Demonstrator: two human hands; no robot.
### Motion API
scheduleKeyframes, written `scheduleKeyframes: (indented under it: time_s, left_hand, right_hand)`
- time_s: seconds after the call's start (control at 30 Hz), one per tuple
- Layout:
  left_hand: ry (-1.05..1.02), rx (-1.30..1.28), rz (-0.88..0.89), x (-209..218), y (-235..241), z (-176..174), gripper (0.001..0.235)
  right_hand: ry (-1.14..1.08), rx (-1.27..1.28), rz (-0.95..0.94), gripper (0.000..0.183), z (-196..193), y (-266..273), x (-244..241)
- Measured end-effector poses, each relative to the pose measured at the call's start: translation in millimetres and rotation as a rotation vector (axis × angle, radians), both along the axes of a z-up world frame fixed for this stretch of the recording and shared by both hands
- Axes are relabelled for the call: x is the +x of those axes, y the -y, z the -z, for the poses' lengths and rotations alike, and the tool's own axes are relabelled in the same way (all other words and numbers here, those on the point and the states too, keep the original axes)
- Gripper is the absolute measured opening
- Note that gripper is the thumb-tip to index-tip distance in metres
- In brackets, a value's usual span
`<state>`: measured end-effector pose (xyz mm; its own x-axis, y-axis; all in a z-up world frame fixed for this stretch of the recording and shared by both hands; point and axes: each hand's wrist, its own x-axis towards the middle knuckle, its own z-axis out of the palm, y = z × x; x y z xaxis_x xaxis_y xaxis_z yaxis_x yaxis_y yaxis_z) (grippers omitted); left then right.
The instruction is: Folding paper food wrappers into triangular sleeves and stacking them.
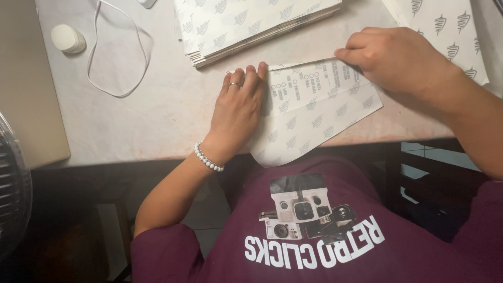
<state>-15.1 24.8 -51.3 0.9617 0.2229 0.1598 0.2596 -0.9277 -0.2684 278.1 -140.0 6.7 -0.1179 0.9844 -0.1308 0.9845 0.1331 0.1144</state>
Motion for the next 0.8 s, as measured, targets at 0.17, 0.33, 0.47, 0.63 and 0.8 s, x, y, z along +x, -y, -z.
scheduleKeyframes:
  time_s: [0.17,0.33,0.47,0.63,0.8]
  left_hand:
    - [0.065,-0.107,-0.014,0,0,0,0.055]
    - [0.099,-0.165,-0.012,-1,-1,0,0.056]
    - [0.093,-0.123,0.014,-2,-2,-2,0.054]
    - [0.091,-0.116,0.021,-2,-3,-5,0.054]
    - [0.058,-0.094,0.036,1,0,-19,0.057]
  right_hand:
    - [0.174,-0.181,0.003,0.069,-33,-6,-32]
    - [0.315,-0.226,-0.093,0.085,-21,-8,-33]
    - [0.425,-0.205,-0.149,0.078,-14,-9,-33]
    - [0.473,-0.216,-0.150,0.072,-14,-12,-39]
    - [0.460,-0.229,-0.159,0.068,-15,-15,-38]
